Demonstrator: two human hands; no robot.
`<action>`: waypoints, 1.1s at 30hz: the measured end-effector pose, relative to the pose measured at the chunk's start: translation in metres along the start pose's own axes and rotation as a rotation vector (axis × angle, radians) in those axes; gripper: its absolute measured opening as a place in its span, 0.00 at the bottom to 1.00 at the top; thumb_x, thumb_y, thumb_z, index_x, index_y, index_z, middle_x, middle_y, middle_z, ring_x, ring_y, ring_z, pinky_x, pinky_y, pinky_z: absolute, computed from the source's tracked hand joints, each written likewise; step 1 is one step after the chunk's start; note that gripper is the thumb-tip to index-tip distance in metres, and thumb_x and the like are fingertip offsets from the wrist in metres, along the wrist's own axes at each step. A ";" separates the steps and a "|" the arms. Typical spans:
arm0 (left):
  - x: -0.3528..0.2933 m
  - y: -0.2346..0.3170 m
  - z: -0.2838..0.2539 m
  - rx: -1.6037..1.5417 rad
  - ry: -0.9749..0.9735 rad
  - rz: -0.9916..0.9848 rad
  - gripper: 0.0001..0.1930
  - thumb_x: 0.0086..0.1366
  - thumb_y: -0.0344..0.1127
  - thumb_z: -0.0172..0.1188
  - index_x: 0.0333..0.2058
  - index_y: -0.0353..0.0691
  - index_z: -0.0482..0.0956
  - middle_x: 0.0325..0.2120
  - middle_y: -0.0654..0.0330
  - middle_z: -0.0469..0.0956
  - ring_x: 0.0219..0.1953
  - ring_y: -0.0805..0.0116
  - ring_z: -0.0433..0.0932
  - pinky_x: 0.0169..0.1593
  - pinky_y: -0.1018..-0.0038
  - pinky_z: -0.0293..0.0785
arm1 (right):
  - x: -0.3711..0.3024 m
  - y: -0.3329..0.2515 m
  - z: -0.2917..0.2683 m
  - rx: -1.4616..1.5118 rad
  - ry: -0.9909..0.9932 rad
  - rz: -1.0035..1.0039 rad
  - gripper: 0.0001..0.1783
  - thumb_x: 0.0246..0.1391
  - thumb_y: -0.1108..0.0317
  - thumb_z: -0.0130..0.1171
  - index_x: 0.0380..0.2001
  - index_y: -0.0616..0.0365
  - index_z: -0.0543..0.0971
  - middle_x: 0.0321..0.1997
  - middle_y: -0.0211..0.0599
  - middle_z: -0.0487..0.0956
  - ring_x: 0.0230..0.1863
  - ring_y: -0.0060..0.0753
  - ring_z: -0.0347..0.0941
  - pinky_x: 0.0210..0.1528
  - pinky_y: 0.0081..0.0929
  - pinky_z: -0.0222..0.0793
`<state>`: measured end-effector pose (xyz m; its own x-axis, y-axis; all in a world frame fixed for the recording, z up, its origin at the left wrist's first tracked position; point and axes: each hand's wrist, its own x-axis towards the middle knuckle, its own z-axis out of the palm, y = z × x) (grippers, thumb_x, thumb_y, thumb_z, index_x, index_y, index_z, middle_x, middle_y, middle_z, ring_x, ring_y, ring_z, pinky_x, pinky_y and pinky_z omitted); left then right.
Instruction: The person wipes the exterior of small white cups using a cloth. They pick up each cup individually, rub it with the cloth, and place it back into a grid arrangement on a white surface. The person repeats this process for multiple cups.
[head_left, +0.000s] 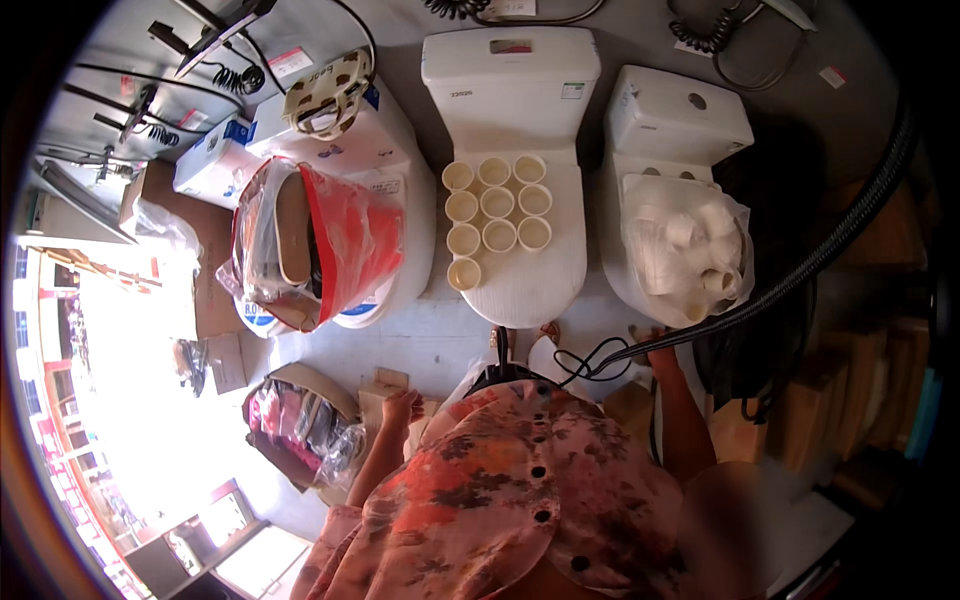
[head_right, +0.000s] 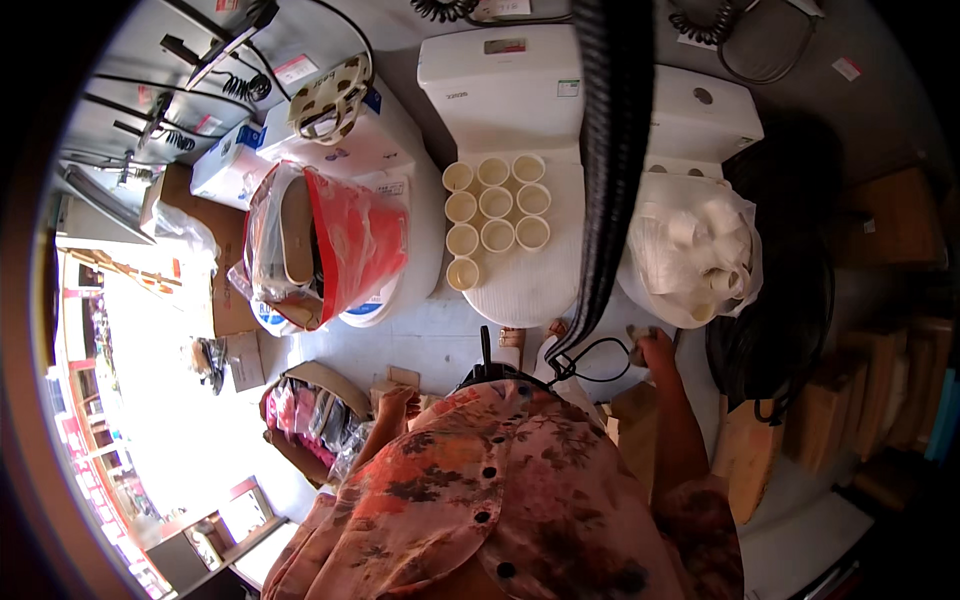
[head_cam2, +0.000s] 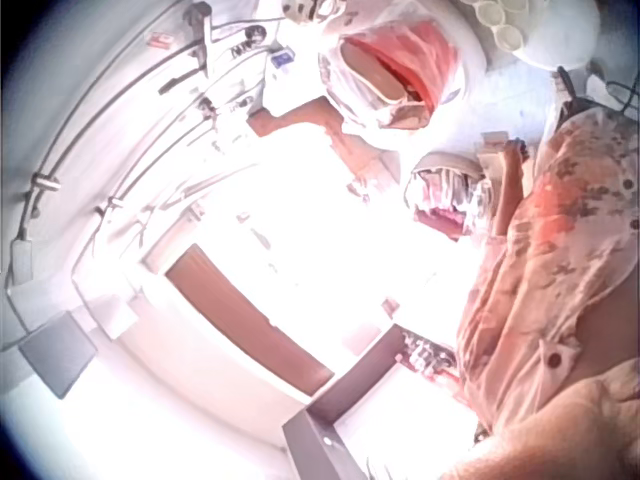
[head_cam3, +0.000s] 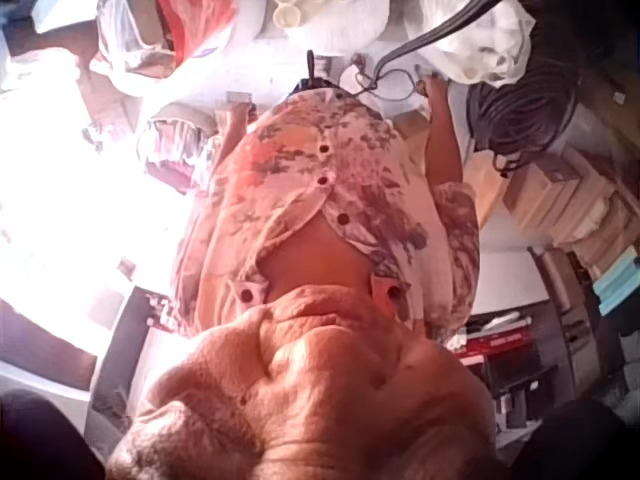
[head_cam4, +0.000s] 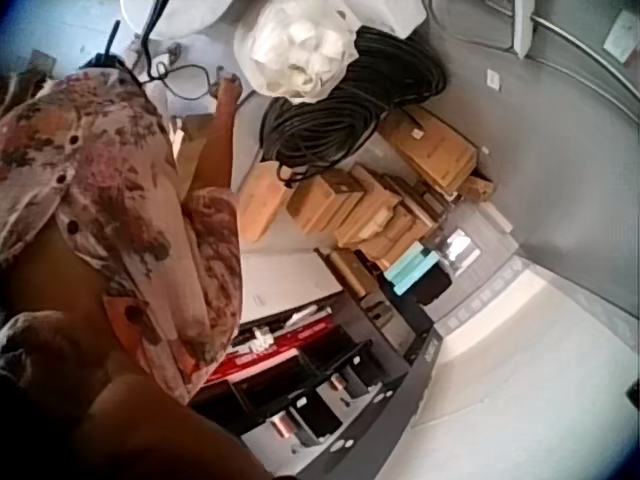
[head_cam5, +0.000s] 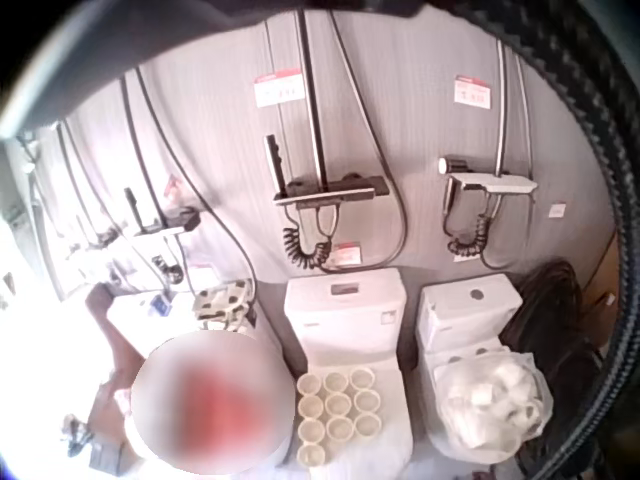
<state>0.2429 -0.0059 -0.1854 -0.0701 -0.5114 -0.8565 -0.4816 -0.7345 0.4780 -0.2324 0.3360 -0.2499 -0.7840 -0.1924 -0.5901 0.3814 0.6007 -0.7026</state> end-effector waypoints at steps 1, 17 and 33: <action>-0.006 -0.004 -0.001 -0.010 0.008 -0.011 0.09 0.63 0.38 0.59 0.29 0.39 0.78 0.24 0.61 0.79 0.22 0.71 0.76 0.27 0.72 0.76 | 0.014 -0.008 0.007 0.106 -0.072 -0.043 0.13 0.45 0.69 0.55 0.35 0.61 0.77 0.29 0.33 0.76 0.28 0.28 0.71 0.32 0.28 0.66; -0.020 -0.061 -0.007 -0.146 0.253 -0.031 0.09 0.62 0.37 0.58 0.30 0.37 0.77 0.21 0.61 0.76 0.17 0.70 0.74 0.22 0.74 0.74 | 0.025 -0.018 0.035 -0.339 -0.147 -0.078 0.25 0.52 0.51 0.61 0.44 0.61 0.80 0.34 0.42 0.81 0.34 0.38 0.77 0.37 0.39 0.70; 0.112 0.118 0.191 1.128 -0.083 0.687 0.24 0.55 0.40 0.64 0.51 0.43 0.75 0.62 0.41 0.57 0.55 0.42 0.71 0.58 0.56 0.69 | -0.078 0.107 -0.089 -0.951 -0.211 -0.183 0.13 0.59 0.71 0.50 0.42 0.69 0.76 0.39 0.52 0.77 0.42 0.46 0.75 0.39 0.37 0.75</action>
<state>0.0117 -0.0644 -0.2620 -0.6235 -0.5697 -0.5354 -0.7818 0.4533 0.4281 -0.1735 0.4844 -0.2438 -0.6533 -0.4232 -0.6278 -0.3614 0.9029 -0.2326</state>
